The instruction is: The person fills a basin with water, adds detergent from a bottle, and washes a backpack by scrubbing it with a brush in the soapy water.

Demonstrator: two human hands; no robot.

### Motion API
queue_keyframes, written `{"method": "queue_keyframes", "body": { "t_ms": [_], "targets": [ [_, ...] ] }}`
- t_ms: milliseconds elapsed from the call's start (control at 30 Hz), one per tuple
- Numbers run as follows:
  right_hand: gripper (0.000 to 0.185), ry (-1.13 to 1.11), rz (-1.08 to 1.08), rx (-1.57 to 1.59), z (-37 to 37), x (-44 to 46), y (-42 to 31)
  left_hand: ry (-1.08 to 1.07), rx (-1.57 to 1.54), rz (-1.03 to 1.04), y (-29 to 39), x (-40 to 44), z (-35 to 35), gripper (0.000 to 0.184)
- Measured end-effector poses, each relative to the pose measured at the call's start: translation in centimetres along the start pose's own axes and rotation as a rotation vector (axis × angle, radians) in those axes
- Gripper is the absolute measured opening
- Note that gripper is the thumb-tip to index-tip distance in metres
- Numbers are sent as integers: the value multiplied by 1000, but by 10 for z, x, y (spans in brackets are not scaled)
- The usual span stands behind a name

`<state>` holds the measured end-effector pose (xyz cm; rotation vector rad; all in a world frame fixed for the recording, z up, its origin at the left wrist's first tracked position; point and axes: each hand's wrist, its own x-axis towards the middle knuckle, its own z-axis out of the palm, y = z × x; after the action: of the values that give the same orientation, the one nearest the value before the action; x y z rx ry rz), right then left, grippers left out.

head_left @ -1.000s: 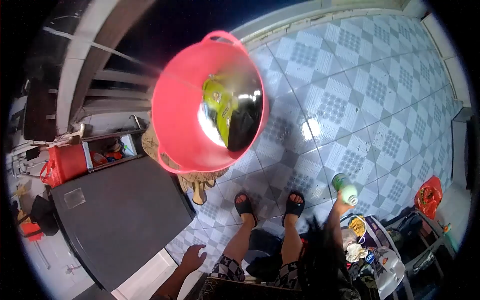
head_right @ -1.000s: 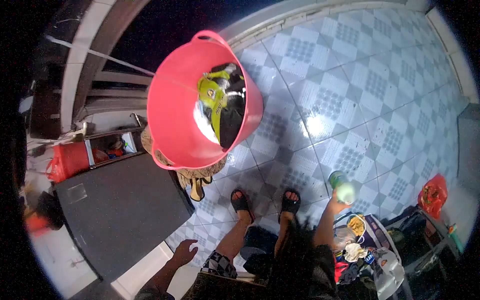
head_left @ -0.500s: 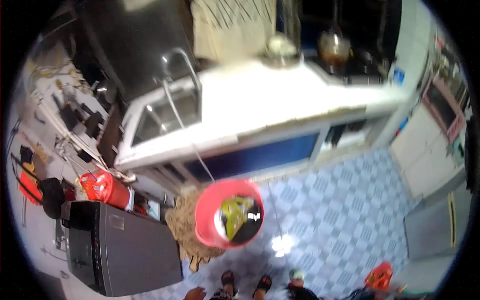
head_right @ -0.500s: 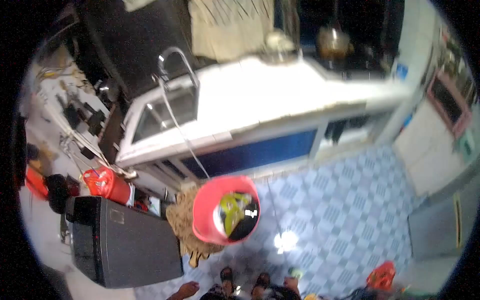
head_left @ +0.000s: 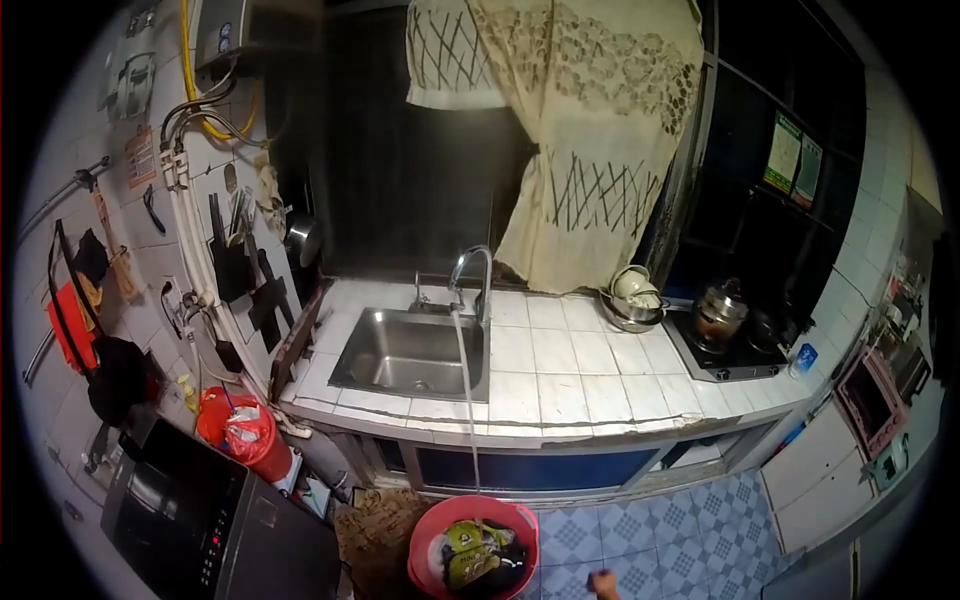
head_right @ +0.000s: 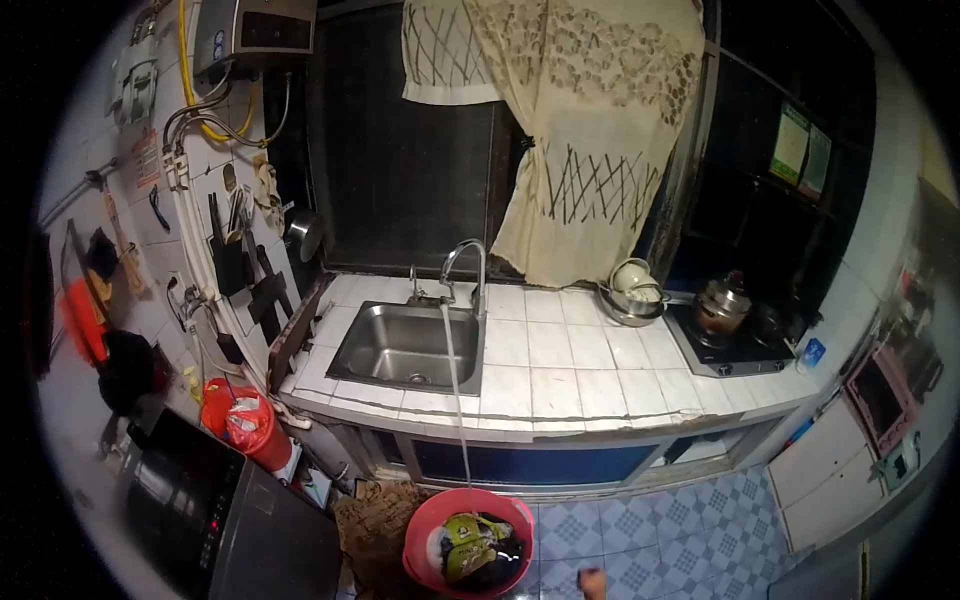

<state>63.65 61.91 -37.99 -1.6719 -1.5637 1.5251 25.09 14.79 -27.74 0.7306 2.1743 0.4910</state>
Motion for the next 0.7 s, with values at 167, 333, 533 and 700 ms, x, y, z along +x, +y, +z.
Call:
{"method": "queue_keyframes", "body": {
  "t_ms": [167, 333, 533, 700],
  "targets": [
    [22, -48, -332, 103, 82, 14, -270, 24, -50, 74, 7, 66, -9, 33],
    [21, 7, -766, -139, 149, 132, -447, 58, -111, 76, 18, 116, -5, 38],
    [22, -116, -1048, -431, 250, 228, -642, 119, -238, -202, 60, 122, -18, 37],
    [45, -149, -1056, -711, 346, 316, -722, 162, -335, -452, 104, 112, -28, 37]
  ]
}}
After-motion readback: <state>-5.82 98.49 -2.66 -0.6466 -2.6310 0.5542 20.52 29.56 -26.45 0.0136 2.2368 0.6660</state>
